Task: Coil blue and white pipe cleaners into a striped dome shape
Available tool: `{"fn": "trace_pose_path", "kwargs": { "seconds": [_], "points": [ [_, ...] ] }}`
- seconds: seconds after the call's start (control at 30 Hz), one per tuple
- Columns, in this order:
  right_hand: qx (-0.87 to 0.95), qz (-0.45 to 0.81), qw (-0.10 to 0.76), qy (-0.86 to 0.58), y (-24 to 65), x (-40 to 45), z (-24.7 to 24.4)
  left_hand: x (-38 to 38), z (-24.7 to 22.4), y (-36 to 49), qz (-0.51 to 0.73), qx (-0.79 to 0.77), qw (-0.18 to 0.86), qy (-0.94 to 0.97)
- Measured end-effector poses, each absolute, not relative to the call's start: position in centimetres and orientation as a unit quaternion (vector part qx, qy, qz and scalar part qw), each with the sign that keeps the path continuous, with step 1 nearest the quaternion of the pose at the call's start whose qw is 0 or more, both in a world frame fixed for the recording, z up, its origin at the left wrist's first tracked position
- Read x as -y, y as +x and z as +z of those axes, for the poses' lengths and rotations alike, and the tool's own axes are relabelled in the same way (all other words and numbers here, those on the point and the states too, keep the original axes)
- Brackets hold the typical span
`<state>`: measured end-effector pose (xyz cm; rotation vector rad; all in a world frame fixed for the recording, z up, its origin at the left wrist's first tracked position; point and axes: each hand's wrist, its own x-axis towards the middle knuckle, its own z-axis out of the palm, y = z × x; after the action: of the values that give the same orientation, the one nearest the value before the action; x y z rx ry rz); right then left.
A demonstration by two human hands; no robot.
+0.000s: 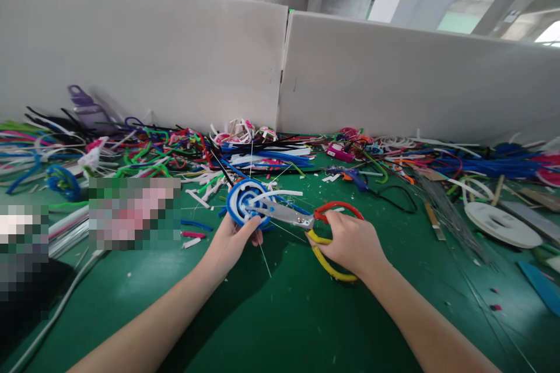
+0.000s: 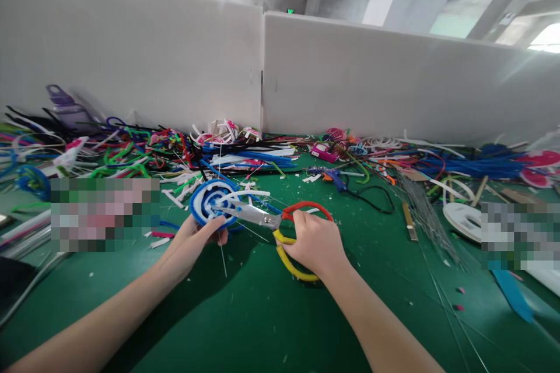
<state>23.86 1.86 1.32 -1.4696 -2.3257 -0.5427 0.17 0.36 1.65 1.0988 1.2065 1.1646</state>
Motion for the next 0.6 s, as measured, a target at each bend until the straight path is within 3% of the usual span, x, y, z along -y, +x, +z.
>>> {"fn": "trace_pose_path", "kwargs": {
  "seconds": [0.6],
  "points": [
    [0.824,-0.212,0.123,-0.511,24.2,-1.63,1.75,-0.38,1.29,0.2,0.49,-0.512,0.555,0.435]
  ]
}}
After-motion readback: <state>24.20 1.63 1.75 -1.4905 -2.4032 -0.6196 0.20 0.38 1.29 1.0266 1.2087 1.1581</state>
